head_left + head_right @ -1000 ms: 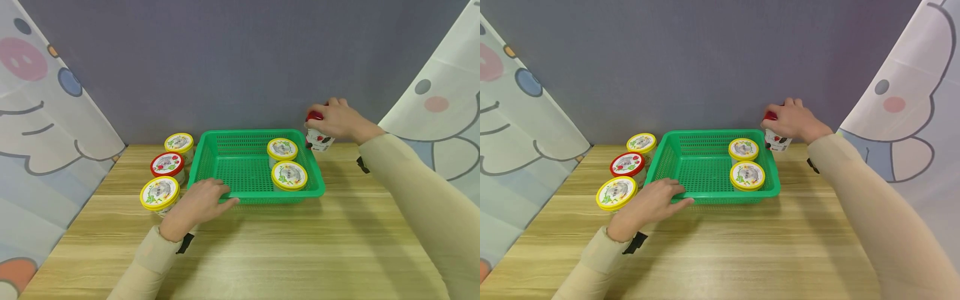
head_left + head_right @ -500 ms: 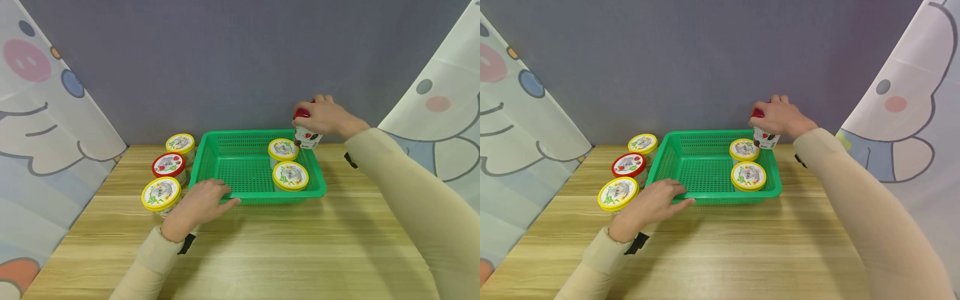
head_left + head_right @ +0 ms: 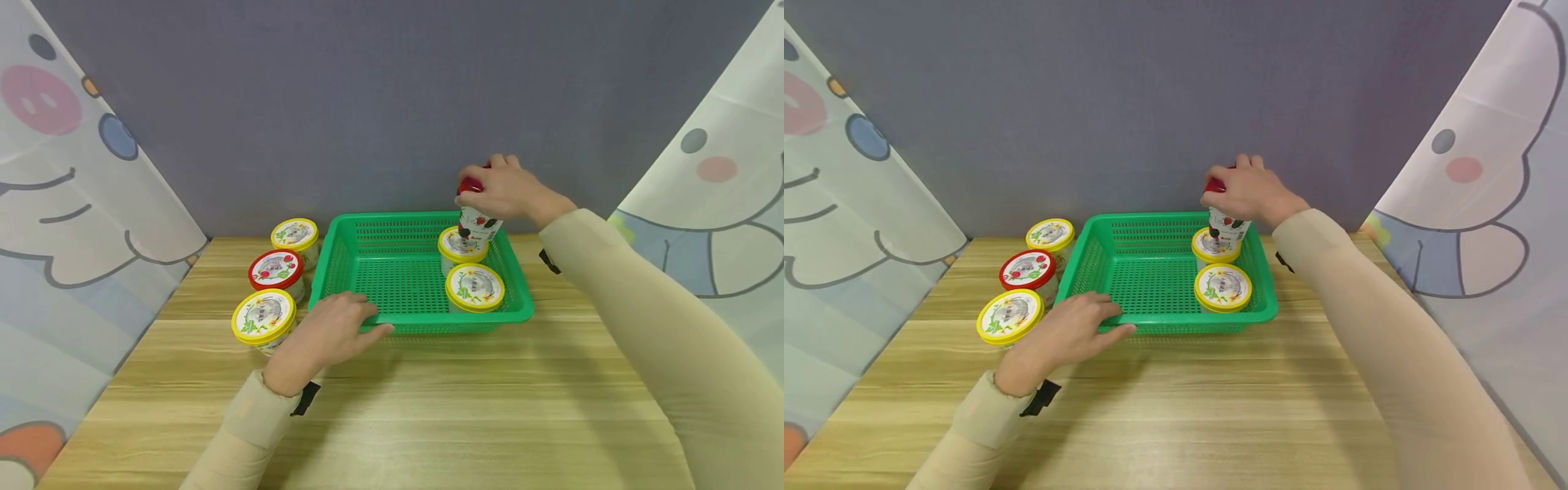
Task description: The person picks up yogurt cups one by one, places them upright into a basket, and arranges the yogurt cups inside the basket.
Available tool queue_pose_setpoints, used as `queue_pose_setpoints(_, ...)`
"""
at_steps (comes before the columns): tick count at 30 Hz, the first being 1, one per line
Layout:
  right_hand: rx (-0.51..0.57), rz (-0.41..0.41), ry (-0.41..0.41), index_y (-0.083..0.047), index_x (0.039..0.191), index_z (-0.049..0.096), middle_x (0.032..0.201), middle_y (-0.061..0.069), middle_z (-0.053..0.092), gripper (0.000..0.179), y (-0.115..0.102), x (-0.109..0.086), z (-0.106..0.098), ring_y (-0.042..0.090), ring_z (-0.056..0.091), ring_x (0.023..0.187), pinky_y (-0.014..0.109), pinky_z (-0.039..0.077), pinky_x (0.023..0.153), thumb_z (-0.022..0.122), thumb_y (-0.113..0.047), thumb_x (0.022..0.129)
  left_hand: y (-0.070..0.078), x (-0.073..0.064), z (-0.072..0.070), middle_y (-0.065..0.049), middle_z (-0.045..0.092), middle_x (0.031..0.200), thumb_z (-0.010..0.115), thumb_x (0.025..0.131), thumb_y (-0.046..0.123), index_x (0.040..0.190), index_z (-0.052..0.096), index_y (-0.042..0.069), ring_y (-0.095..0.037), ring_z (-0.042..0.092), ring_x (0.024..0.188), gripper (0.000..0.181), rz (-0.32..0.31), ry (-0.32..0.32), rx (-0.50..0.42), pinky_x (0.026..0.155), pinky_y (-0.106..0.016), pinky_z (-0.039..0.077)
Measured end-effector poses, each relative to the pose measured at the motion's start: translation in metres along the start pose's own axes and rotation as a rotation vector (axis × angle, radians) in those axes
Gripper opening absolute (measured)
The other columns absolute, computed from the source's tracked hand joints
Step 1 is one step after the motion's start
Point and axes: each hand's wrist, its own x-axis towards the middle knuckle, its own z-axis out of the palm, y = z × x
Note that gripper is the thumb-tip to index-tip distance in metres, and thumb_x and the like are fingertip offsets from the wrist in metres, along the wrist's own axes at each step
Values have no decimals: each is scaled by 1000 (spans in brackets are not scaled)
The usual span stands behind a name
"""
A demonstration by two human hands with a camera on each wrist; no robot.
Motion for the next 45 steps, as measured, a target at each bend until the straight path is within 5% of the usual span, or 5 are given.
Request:
queue_pose_setpoints(19,38,-43,-11,-23,144,51,139,19,40,56,-21,25,19,38,30,123,58,40,94,44,-54,98,3,2,2,4,59,80,65,98,46,95,74,12,-18,59,79,34,10,10,4,69,-38,52)
queue_pose_setpoints(45,0,-122,-26,-27,145,51,131,16,43,54,-64,42,41,33,34,114,50,41,89,43,-50,97,5,3,3,0,66,89,65,98,44,98,76,11,-21,63,86,34,17,20,1,72,-40,54)
